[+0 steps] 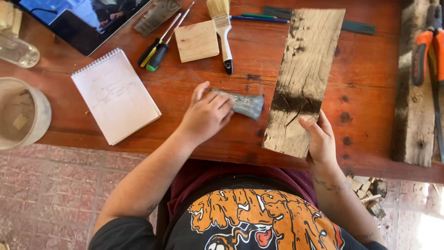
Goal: The person uses a screwdriver to pry at a nail embedded in a weathered wooden plank, then switches to pliers to grip and pull the nail out. The person repeats this process to remove additional nails from the same plank.
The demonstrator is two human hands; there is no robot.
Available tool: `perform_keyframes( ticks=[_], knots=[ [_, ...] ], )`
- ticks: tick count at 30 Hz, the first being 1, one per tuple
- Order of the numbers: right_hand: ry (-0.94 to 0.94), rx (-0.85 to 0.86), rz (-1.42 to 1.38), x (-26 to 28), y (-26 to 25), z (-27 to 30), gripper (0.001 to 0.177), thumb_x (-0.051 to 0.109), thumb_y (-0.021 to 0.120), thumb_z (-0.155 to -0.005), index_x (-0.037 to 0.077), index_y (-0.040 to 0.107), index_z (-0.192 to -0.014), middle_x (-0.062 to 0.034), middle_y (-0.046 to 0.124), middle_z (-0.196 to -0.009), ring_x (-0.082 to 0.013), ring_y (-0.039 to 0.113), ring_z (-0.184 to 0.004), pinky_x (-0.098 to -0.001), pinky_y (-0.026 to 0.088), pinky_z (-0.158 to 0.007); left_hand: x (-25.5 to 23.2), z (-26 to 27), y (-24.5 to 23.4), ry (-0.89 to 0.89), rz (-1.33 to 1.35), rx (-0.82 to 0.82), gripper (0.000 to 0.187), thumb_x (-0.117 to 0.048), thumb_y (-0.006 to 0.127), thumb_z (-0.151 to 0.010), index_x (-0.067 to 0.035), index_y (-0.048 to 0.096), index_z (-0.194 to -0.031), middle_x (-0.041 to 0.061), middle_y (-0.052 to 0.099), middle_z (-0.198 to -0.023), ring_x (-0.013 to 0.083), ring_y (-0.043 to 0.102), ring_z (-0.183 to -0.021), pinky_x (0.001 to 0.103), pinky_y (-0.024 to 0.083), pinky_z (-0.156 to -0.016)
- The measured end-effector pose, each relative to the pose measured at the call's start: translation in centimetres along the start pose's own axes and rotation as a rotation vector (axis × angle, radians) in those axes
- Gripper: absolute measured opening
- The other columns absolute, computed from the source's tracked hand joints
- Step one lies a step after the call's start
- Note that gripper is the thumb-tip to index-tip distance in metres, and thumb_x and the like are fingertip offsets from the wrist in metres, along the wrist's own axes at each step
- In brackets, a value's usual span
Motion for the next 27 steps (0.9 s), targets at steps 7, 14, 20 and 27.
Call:
perform_keyframes(
  ticks=[7, 14, 20, 27],
  knots=[
    [0.112, -0.014, 0.098, 1.1, 4.5, 3.6, 0.046, 0.021, 0.068, -0.106, 0.012, 0.064, -0.151, -0.0130, 0.072, -0.122, -0.0233, 0.068, -0.107, -0.0446, 0.060, -0.093, 8.8, 0.6, -6.1, -0.032, -0.232, -0.096, 0.019, -0.023, 0.080, -0.093, -0.021, 0.080, -0.111, 0.000, 0.074, -0.108, 0.0184, 0.071, -0.097, 0.050, 0.046, -0.113],
    [0.270, 0.226, 0.068, 3.0, 8.0, 4.9, 0.064, 0.013, 0.061, -0.098, 0.001, 0.047, -0.159, -0.0141, 0.061, -0.156, -0.0218, 0.056, -0.141, -0.0365, 0.043, -0.123, 15.3, -4.1, -9.9, -0.167, -0.406, -0.211, 0.008, -0.009, 0.084, -0.104, -0.015, 0.082, -0.109, 0.000, 0.082, -0.107, 0.0178, 0.075, -0.095, 0.035, 0.050, -0.094],
    [0.424, 0.501, 0.246, 4.7, 9.4, 5.1, 0.042, 0.018, 0.061, -0.102, 0.000, 0.063, -0.140, -0.0175, 0.078, -0.103, -0.0290, 0.081, -0.087, -0.0367, 0.064, -0.067, 21.3, -5.0, -8.4, -0.087, -0.609, -0.236, 0.012, -0.011, 0.088, -0.101, -0.020, 0.086, -0.109, -0.008, 0.078, -0.110, 0.0166, 0.066, -0.092, 0.034, 0.044, -0.089],
    [0.442, 0.644, 0.569, 6.3, 10.7, 4.1, 0.023, 0.017, 0.067, -0.101, 0.003, 0.079, -0.114, -0.0140, 0.089, -0.104, -0.0206, 0.084, -0.080, -0.0260, 0.059, -0.059, 22.3, -3.3, -6.4, -0.378, -0.402, 0.242, 0.026, -0.037, 0.080, -0.108, -0.020, 0.085, -0.126, 0.000, 0.079, -0.134, 0.0271, 0.062, -0.124, 0.051, 0.029, -0.113]
  ],
)
Point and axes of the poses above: each hand's wrist, its own z-axis away from the middle knuckle, its own y-axis out of the palm, x = y × z, the point moved 1 cm from there along -z, towards the middle knuckle
